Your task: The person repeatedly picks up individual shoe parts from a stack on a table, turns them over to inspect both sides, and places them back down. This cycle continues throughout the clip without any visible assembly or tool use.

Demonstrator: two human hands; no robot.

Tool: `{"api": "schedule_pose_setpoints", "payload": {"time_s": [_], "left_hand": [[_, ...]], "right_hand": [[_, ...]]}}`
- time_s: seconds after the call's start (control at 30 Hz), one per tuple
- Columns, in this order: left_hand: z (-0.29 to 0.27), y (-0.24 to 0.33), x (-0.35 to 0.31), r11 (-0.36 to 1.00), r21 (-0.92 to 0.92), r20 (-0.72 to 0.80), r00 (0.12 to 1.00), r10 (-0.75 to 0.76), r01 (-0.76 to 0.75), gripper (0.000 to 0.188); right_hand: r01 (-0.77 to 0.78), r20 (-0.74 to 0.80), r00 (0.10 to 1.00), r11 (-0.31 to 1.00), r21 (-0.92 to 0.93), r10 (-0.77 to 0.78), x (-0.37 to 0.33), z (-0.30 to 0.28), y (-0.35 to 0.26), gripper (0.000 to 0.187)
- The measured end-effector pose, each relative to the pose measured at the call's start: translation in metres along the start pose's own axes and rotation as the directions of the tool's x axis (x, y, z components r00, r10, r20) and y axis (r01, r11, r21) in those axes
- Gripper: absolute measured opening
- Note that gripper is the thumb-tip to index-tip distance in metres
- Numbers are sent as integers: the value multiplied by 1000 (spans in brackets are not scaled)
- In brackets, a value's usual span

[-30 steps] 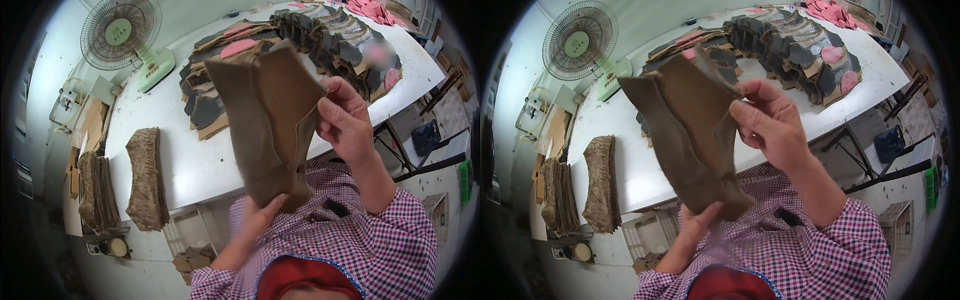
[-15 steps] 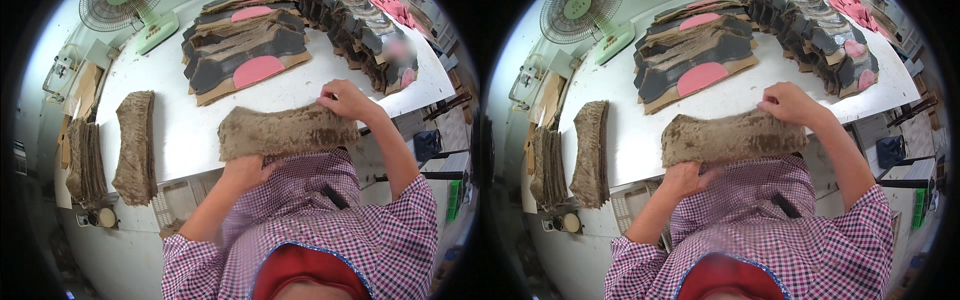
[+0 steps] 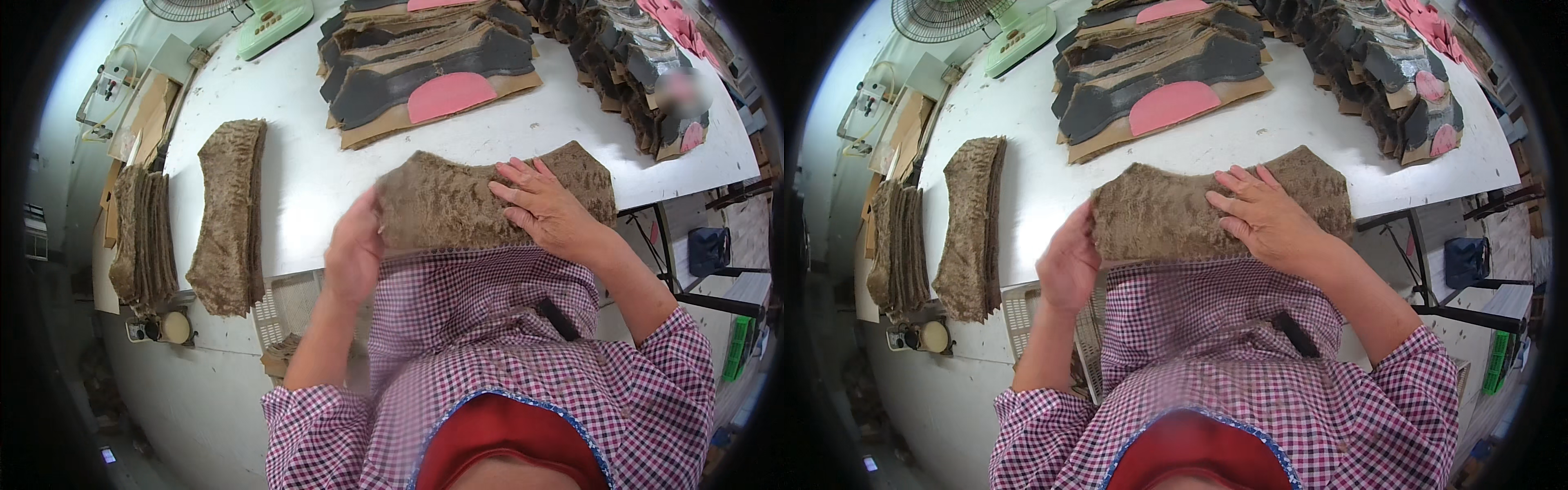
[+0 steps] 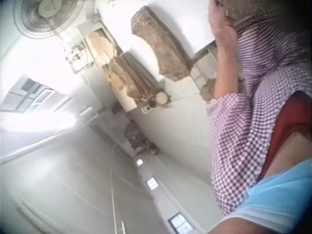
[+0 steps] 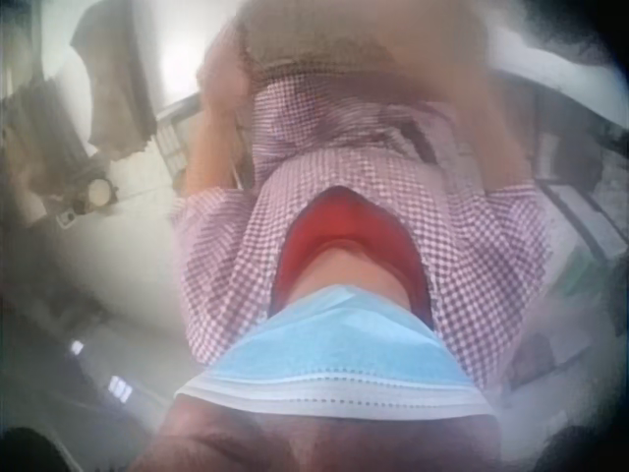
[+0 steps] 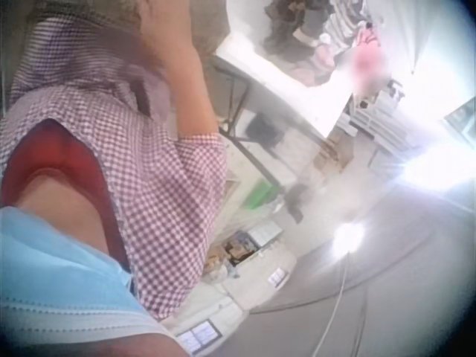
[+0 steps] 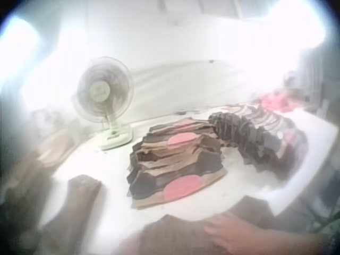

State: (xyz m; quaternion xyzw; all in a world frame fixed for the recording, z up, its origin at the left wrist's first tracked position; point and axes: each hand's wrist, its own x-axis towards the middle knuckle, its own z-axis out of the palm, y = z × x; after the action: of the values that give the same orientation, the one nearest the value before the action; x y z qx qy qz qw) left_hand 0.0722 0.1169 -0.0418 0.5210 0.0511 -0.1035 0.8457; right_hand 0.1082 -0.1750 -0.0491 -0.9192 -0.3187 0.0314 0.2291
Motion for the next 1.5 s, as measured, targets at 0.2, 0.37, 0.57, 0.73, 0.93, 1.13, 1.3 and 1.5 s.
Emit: {"api": "schedule_pose_setpoints", "payload": {"time_s": [0.2, 0.37, 0.57, 0.73, 0.93, 1.13, 1.3, 1.5], "left_hand": [[-13, 10, 50, 835, 528, -226, 974, -33, 151, 21], [-22, -5, 57, 437, 899, -103, 964, 244, -15, 17], [-3, -17, 48, 179, 981, -10, 910, 414, -71, 12], [-6, -16, 52, 50, 998, 21, 934, 357, -41, 10], [12, -9, 53, 107, 994, -45, 944, 327, 10, 31], [61, -25, 62, -84, 906, 381, 712, 589, -415, 39], [84, -58, 71, -76, 898, 439, 875, 203, -432, 45], [84, -62, 69, -366, 848, 446, 889, 101, -384, 52]], "right_hand": [[-5, 6, 1000, 1000, 25, 5, 3, -1, -2, 40], [-4, -10, 1000, 1000, 20, 4, 2, 4, -1, 43], [-6, -5, 1000, 1000, 13, 6, -1, 4, -1, 46], [-17, -11, 1000, 991, -135, 15, 8, 7, -16, 57], [25, 5, 1000, 973, -229, -24, 14, 30, -23, 71], [63, -48, 996, 989, -136, -70, 12, 27, -17, 68], [134, -127, 983, 991, 19, -131, -3, 5, 3, 44], [-280, -525, 797, 953, 118, 299, -53, -54, 69, 28]]}}
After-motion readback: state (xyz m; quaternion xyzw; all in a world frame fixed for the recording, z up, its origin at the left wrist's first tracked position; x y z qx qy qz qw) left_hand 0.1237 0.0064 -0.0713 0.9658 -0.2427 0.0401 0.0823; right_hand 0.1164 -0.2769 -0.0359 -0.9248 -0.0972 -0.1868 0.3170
